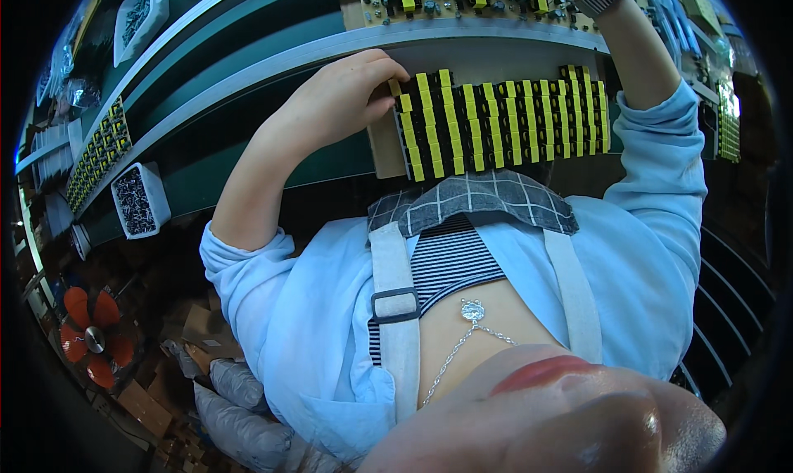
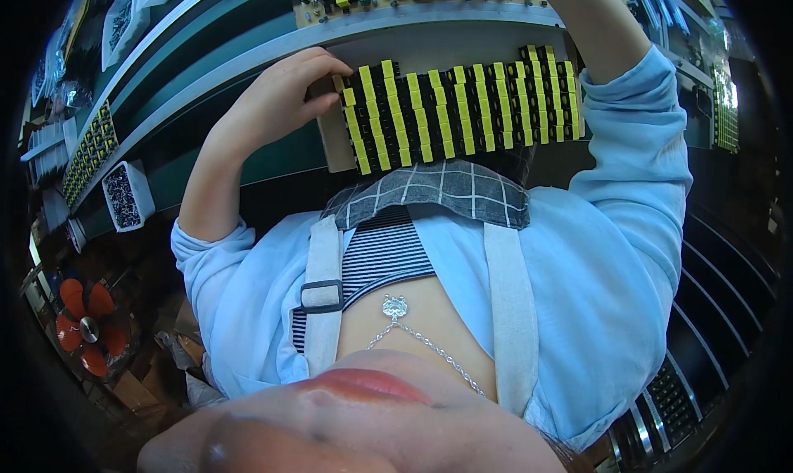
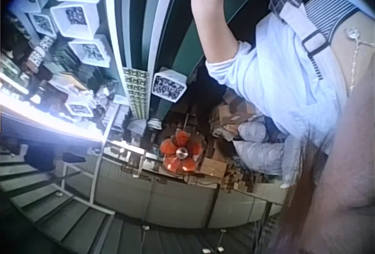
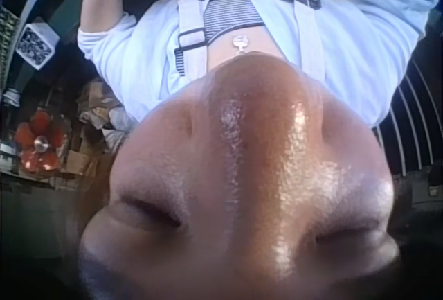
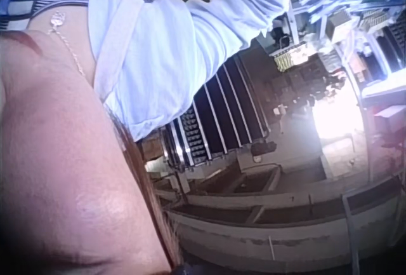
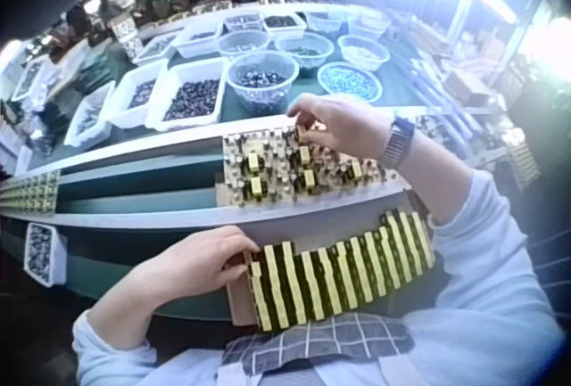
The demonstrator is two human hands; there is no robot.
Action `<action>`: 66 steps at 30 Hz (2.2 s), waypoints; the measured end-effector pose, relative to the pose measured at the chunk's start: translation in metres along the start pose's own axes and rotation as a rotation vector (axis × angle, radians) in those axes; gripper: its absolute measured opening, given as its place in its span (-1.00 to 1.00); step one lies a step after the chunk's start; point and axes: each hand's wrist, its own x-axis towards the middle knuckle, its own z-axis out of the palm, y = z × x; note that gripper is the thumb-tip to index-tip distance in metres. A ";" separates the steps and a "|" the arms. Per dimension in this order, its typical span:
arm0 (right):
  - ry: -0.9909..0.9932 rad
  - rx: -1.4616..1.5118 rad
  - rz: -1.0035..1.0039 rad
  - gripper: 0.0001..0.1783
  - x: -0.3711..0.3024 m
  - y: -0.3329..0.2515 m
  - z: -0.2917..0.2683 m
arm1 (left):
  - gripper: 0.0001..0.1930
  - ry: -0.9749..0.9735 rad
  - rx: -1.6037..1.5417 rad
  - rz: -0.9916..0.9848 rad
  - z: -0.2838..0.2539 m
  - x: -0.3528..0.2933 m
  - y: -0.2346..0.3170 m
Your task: Assembling small electronic components onto circuit boards at a manual assembly station on a production floor.
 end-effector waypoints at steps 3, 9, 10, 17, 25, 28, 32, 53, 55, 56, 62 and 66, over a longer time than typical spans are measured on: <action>0.024 -0.082 -0.055 -0.68 0.005 -0.003 0.004 | -0.72 0.001 -0.020 -0.013 -0.002 -0.001 -0.005; -0.052 -0.179 0.002 -0.75 0.005 -0.005 0.004 | -0.73 -0.017 -0.216 -0.068 -0.021 -0.001 -0.001; -0.061 -0.215 0.011 -0.77 0.004 -0.006 0.003 | -0.72 0.088 -0.207 0.020 -0.025 0.002 -0.003; 0.027 -0.004 -0.222 -0.75 -0.036 0.005 0.043 | -0.65 0.506 -0.013 0.256 -0.065 0.046 -0.016; -0.230 0.003 -0.211 -0.70 -0.081 -0.077 0.078 | -0.70 0.545 0.162 0.053 -0.092 0.086 -0.001; -0.241 0.089 -0.182 -0.73 -0.077 -0.077 0.078 | -0.68 0.478 0.226 0.021 -0.100 0.084 0.002; -0.390 0.199 -0.049 -0.76 -0.068 -0.077 0.068 | -0.67 0.463 0.315 0.034 -0.102 0.090 -0.002; -0.358 0.258 -0.018 -0.79 -0.065 -0.080 0.067 | -0.73 0.473 0.420 -0.032 -0.096 0.088 -0.005; -0.359 0.253 -0.020 -0.79 -0.065 -0.079 0.067 | -0.73 0.479 0.457 -0.022 -0.094 0.088 -0.007; -0.350 0.261 -0.030 -0.79 -0.066 -0.078 0.069 | -0.73 0.478 0.456 -0.023 -0.093 0.087 -0.008; -0.294 0.307 -0.066 -0.78 -0.068 -0.075 0.069 | -0.75 0.469 0.556 0.012 -0.092 0.087 -0.013; -0.293 0.313 -0.045 -0.75 -0.069 -0.078 0.060 | -0.74 0.441 0.553 0.024 -0.093 0.088 -0.012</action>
